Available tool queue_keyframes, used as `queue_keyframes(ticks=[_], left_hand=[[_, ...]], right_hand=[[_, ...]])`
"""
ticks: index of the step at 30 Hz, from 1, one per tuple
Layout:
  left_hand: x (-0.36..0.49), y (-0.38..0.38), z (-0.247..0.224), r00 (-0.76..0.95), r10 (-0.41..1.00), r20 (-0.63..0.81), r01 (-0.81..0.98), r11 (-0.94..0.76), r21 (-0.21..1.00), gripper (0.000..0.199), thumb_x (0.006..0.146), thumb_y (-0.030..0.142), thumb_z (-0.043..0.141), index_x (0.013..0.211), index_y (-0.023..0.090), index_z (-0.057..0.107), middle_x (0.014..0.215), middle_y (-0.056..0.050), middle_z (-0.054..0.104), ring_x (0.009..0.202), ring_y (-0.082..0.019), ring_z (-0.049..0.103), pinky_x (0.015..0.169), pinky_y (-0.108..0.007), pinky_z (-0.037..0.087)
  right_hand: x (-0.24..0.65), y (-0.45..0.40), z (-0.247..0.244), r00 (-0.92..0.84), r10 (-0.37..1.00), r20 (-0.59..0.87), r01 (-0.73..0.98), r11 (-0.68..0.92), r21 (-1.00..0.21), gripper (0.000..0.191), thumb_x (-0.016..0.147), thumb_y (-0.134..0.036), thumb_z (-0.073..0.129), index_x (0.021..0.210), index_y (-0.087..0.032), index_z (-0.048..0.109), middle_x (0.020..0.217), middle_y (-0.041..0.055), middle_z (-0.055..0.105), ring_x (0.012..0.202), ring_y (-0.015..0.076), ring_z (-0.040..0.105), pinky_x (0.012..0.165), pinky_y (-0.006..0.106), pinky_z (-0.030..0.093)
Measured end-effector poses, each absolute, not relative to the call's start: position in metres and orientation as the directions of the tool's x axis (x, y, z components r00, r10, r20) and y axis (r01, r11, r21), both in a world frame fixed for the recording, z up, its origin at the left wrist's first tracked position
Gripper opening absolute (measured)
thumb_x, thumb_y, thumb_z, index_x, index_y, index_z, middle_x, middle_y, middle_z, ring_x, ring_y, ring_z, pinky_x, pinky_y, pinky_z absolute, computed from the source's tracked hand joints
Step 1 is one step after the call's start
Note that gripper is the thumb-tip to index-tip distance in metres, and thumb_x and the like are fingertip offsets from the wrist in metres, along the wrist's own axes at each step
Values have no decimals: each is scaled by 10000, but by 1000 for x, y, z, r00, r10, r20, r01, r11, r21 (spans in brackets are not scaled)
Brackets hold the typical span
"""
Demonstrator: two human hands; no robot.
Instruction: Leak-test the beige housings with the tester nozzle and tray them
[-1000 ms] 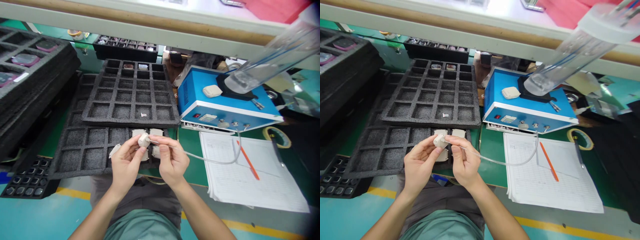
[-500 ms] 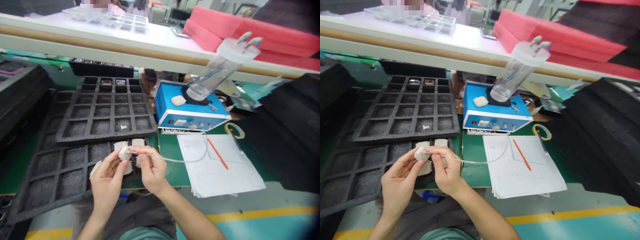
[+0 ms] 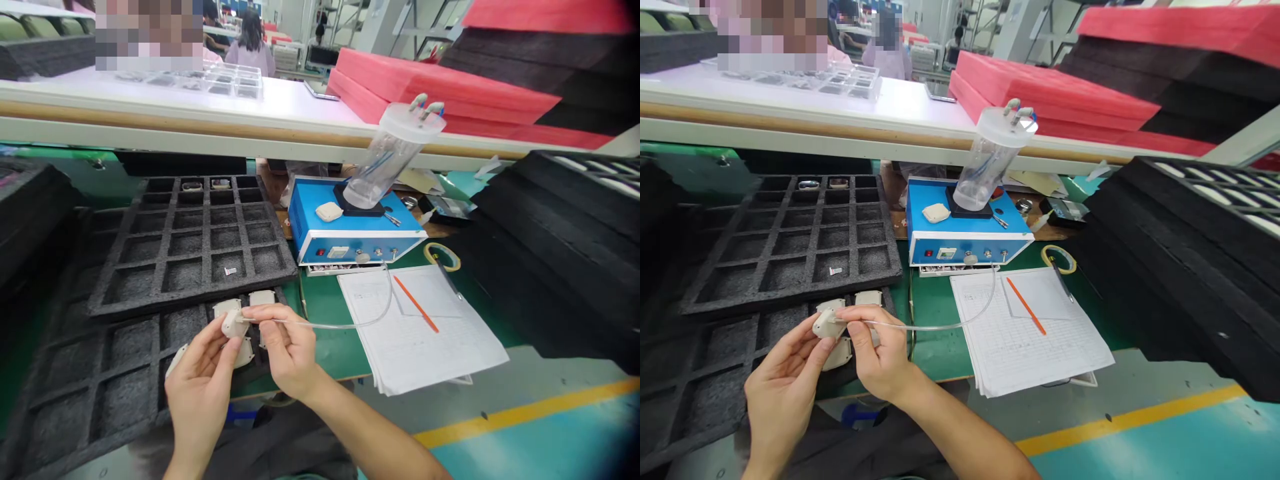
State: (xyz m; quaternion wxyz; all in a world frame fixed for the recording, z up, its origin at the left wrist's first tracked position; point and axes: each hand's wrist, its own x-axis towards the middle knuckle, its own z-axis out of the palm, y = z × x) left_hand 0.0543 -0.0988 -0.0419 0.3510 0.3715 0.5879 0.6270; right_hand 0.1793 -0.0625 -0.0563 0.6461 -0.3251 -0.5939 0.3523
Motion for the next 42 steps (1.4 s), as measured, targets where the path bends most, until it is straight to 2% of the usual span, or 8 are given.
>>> queue_keyframes(ticks=[3,14,29,36,42], left_hand=[[54,-99,-41,-464,884,55,-14,-70,997,393,727,300,900,1096,200,811,1041,-58,830,908,-201,811,859,-221,636],[56,-99,-42,-450,890,70,-44,-100,994,396,741,278,895,1118,200,802,1066,-66,828,932,-217,810,848,-233,647],[57,-104,-42,-391,917,80,-56,-111,992,337,821,274,824,1142,176,787,1106,-108,818,985,-249,803,894,-309,654],[58,-104,-42,-396,915,80,-62,-114,992,330,826,260,823,1141,170,787,1105,-107,817,983,-248,803,901,-313,654],[59,-105,-42,-386,919,84,-71,-121,990,335,826,250,824,1151,179,784,1124,-99,815,1006,-246,798,918,-318,650]], right_hand=[[179,-63,-57,47,840,541,-77,543,-836,208,1036,-225,538,1113,-243,731,1081,87,799,1034,209,770,936,372,632],[180,-62,-58,54,838,543,-73,546,-835,203,1039,-226,543,1109,-238,733,1076,85,801,1021,205,777,917,360,637],[180,-72,-63,98,852,514,-107,523,-846,199,1040,-206,558,1119,-251,735,1069,52,802,1000,179,783,894,325,664],[182,-72,-65,87,854,513,-74,519,-851,186,1042,-223,553,1101,-247,728,1067,63,802,1001,203,785,890,372,672],[181,-72,-66,81,859,505,-99,511,-854,185,1036,-199,561,1113,-252,720,1082,55,800,1018,196,779,907,370,663]])
